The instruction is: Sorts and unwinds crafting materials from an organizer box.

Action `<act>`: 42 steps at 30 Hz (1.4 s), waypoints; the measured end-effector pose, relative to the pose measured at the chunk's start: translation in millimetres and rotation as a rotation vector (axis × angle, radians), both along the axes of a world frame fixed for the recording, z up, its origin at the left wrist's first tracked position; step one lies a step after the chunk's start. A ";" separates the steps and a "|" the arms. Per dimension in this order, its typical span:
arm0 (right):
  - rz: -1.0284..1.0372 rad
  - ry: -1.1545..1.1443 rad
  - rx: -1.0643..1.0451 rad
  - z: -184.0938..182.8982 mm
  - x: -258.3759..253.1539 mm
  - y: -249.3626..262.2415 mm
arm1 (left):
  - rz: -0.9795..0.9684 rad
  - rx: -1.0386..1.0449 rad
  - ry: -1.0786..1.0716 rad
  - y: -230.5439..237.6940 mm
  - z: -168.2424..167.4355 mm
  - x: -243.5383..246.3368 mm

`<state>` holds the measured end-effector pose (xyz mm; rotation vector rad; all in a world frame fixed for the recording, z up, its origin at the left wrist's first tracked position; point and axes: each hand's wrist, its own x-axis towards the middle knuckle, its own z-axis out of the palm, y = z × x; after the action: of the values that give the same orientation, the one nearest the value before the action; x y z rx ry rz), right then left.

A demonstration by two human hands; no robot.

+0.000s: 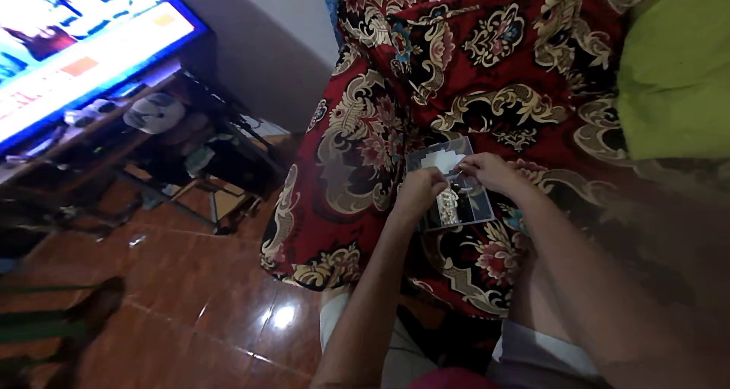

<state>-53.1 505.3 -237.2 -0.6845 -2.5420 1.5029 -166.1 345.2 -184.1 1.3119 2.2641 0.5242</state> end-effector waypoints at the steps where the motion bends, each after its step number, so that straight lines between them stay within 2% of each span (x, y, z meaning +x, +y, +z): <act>1: 0.025 -0.015 -0.031 -0.1 -0.4 -0.9 | 0.002 0.045 -0.024 2.1 2.3 3.5; 5: 0.060 0.025 -0.293 -2.7 -1.5 -0.2 | 0.023 0.214 -0.106 12.0 4.3 11.4; 7: 0.082 0.062 -0.492 -2.1 -0.9 1.2 | 0.065 0.264 -0.094 15.7 4.6 12.2; 9: 0.102 0.052 -0.576 5.0 2.6 2.1 | 0.096 0.282 -0.069 17.8 4.2 10.7; 11: 0.135 -0.022 -0.503 11.2 6.4 4.6 | 0.122 0.271 -0.063 19.1 1.2 8.9; 16: 0.271 -0.195 -0.171 6.3 11.6 13.0 | 0.123 0.242 -0.080 17.4 -12.8 10.1; 24: 0.262 -0.372 -0.076 -3.3 0.4 11.2 | 0.087 0.415 -0.100 13.9 -3.3 27.8; 29: 0.263 -0.322 -0.035 -1.9 4.0 8.2 | 0.137 0.559 -0.047 9.9 10.6 34.6; 32: 0.268 -0.265 0.098 -2.5 4.6 6.1 | 0.164 0.648 -0.035 5.7 15.4 34.6; 34: 0.236 -0.241 0.193 -1.0 3.3 7.8 | 0.166 0.628 -0.058 4.3 15.1 31.1; 36: 0.121 -0.206 0.151 6.5 3.2 6.7 | 0.151 0.557 -0.103 5.1 8.4 27.1; 39: -0.054 0.047 -0.153 13.9 5.6 -2.8 | 0.120 0.541 -0.134 8.4 -12.7 22.2; 42: 0.012 0.143 -0.283 19.8 4.9 -12.2 | 0.152 0.544 -0.183 9.9 -21.0 17.2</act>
<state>-48.2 493.1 -217.4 -0.5681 -2.2574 1.8651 -148.9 355.1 -205.1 1.2620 2.1545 1.3301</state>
